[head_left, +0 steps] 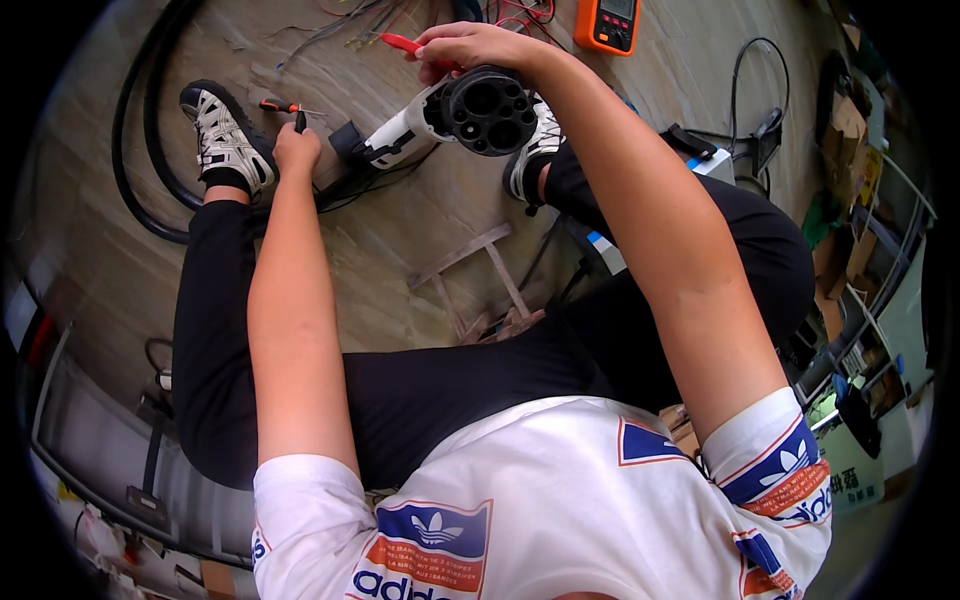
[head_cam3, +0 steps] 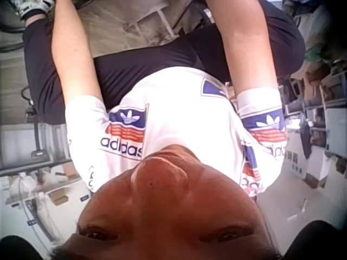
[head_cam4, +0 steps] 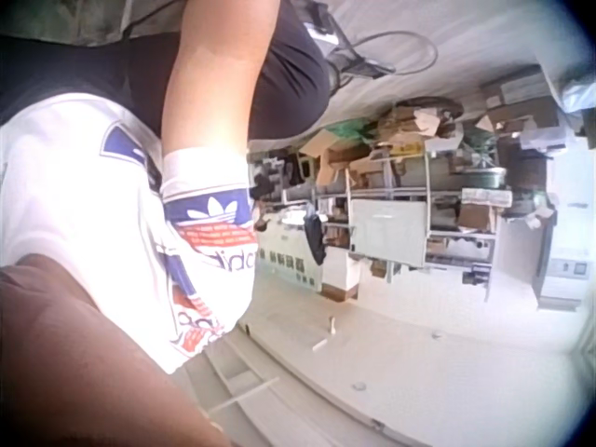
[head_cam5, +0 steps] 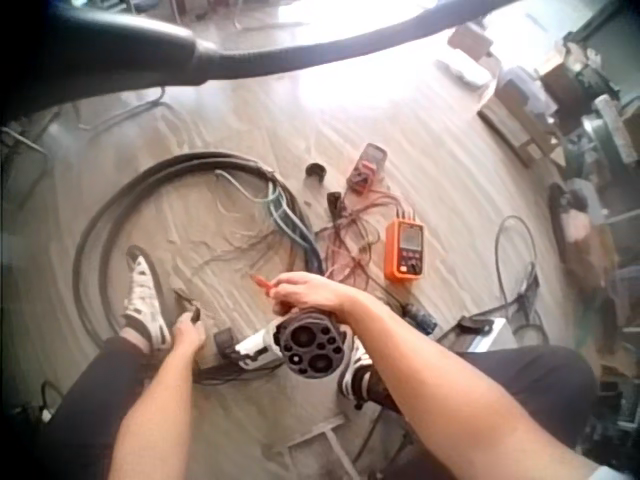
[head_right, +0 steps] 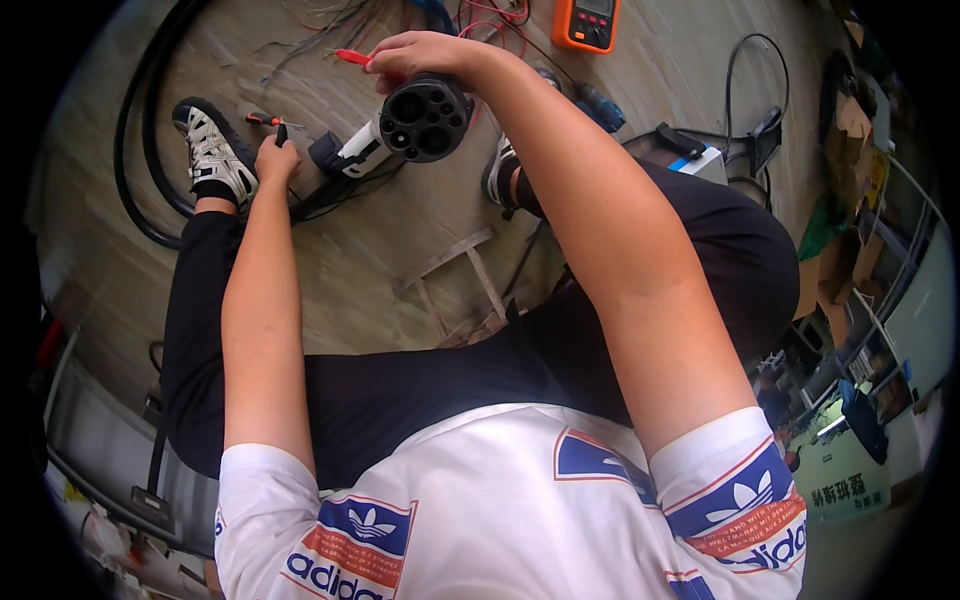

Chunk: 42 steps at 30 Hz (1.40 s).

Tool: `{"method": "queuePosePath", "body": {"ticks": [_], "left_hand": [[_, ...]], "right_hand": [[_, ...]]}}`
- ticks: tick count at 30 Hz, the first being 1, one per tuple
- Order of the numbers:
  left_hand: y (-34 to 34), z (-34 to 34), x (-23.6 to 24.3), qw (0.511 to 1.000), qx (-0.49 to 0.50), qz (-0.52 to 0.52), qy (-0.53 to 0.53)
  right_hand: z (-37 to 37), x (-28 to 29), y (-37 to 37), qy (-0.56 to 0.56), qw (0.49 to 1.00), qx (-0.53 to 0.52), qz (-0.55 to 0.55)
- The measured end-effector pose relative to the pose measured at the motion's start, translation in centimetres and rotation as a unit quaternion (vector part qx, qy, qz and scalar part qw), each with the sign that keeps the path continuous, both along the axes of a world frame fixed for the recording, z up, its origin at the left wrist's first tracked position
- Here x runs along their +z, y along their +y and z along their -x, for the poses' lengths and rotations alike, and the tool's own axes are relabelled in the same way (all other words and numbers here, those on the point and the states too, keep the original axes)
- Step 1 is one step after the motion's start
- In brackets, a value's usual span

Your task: The person works on a large cable connector by handling the wiring inside the housing, checking the connections, and using a multimeter to test the circuits.

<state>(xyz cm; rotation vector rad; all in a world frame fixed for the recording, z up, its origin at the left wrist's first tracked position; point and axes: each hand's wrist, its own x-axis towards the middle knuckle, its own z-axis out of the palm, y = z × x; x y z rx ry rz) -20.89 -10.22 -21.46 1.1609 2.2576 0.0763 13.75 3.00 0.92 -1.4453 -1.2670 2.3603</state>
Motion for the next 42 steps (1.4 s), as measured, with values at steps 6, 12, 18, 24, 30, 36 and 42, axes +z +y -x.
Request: {"method": "queuePosePath", "body": {"ticks": [6, 12, 18, 24, 30, 36, 42], "left_hand": [[-4.1, 5.9, -4.7, 0.999, 0.030, 0.003, -0.039], [-1.5, -0.9, 1.3, 0.989, 0.012, 0.121, -0.084], [0.8, -0.6, 6.2, 0.991, -0.117, 0.064, 0.012], [7.9, -0.3, 19.3, 0.978, -0.164, -0.002, -0.128], [4.2, -15.9, 51.4, 0.855, -0.481, -0.121, -0.149], [-0.4, -26.1, 61.0, 0.693, -0.666, 0.126, -0.247], [0.2, -25.0, 62.6, 0.575, -0.707, 0.174, -0.374]], "right_hand": [[1.6, 0.4, 0.2, 0.014, 1.000, -0.006, 0.020], [0.5, -0.3, 0.2, -0.013, 0.999, -0.037, 0.035], [0.9, -1.2, 0.4, 0.018, 0.998, -0.043, 0.033], [2.2, -2.2, 1.3, 0.025, 0.998, 0.025, -0.043], [3.0, -2.8, 1.3, 0.056, 0.997, 0.037, -0.031], [0.2, -4.0, 1.8, 0.085, 0.984, 0.077, -0.134], [-0.6, -5.1, 2.4, 0.083, 0.996, 0.035, 0.012]]}}
